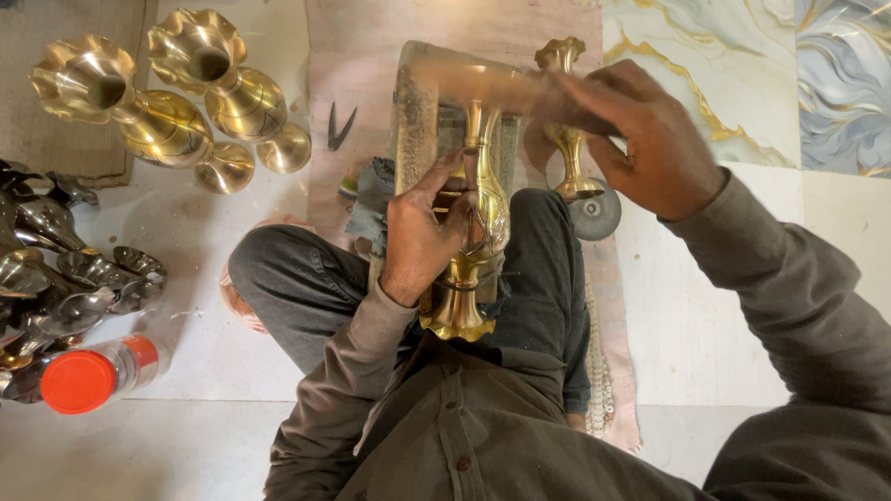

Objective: The person sits cross-legged on the floor with a brass vase held against a wooden support on their lap. They hold a chisel against the vase surface and strike it with a wooden mallet, working around the body of the vase to carve a decorative pattern, repositioning the chisel repeatedly as the engraved lines accumulate.

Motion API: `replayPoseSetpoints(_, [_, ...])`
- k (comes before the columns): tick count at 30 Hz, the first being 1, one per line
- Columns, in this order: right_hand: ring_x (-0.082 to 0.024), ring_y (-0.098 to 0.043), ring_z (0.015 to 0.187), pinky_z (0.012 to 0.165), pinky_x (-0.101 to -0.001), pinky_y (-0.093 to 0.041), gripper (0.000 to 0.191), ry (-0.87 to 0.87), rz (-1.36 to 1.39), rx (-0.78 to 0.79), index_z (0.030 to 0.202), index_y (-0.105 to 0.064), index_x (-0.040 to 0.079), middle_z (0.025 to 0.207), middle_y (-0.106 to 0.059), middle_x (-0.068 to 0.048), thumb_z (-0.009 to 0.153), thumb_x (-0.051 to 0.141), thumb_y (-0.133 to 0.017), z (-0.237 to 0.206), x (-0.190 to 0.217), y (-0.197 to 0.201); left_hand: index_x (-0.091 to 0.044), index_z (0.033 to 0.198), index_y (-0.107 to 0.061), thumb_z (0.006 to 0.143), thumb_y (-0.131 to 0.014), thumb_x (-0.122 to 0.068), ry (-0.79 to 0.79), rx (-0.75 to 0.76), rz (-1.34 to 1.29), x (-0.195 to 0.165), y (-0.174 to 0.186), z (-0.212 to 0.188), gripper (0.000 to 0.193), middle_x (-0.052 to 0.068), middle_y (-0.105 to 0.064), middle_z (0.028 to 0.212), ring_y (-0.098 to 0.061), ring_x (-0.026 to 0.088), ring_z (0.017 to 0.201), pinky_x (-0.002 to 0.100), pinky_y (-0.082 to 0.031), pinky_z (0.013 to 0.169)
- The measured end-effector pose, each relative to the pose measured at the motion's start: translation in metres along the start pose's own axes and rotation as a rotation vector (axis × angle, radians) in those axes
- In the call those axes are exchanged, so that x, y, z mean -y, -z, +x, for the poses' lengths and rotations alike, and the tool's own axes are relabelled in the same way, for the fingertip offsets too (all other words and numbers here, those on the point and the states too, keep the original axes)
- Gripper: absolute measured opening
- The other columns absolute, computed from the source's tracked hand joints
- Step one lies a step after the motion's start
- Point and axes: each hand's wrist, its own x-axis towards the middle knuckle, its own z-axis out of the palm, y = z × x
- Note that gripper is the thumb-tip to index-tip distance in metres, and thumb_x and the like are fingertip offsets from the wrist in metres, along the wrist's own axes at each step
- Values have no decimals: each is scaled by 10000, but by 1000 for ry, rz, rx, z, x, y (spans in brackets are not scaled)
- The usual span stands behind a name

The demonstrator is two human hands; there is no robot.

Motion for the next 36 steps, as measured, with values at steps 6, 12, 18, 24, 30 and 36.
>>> replayPoseSetpoints(6, [-252,-577,1011,837,-396,-489,633,96,75,-81,1528,-489,144,1228,-571,-140,926,-26,-592,-3,7,3,-32,1424,-588,908,-721,63,-123,-27,7,-1,-2,-3,541,167,-770,1141,-798,193,945,304,-677,775])
replayPoseSetpoints(12, [-265,-553,1043,903,-388,-451,641,84,-50,-76,1547,-557,189,1199,-568,-114,947,-32,-582,-4,3,2,-48,1412,-606,911,-725,46,-61,-22,31,-5,-2,-6,523,151,-790,1050,-805,187,896,304,-675,732])
replayPoseSetpoints(18, [-254,-582,1019,1003,-444,-452,603,253,-465,-93,1492,-665,220,1163,-633,-78,968,-73,-611,-7,-5,1,-45,1436,-576,919,-726,41,-104,-40,43,-1,-2,-7,545,154,-784,1055,-805,201,912,312,-674,758])
replayPoseSetpoints(24, [-257,-595,1002,988,-448,-452,584,277,-604,-95,1484,-677,237,1199,-648,-63,981,-51,-606,-7,-6,-3,-57,1427,-590,912,-736,17,-55,-47,61,1,-4,-10,541,152,-789,1038,-807,208,908,311,-664,746])
replayPoseSetpoints(30, [-236,-606,974,985,-451,-470,525,298,-603,-29,1491,-635,227,1192,-655,-53,1026,-16,-628,-10,-13,-4,-45,1415,-596,915,-734,2,-28,-69,48,-4,-4,-12,521,141,-790,1015,-805,199,895,310,-662,720])
replayPoseSetpoints(36, [-259,-566,1086,952,-391,-497,591,147,-21,-85,1555,-533,159,1243,-587,-95,981,23,-565,-10,-10,-5,-36,1401,-608,915,-729,6,-11,-62,31,-4,-4,-14,503,130,-788,1007,-805,187,875,310,-665,731])
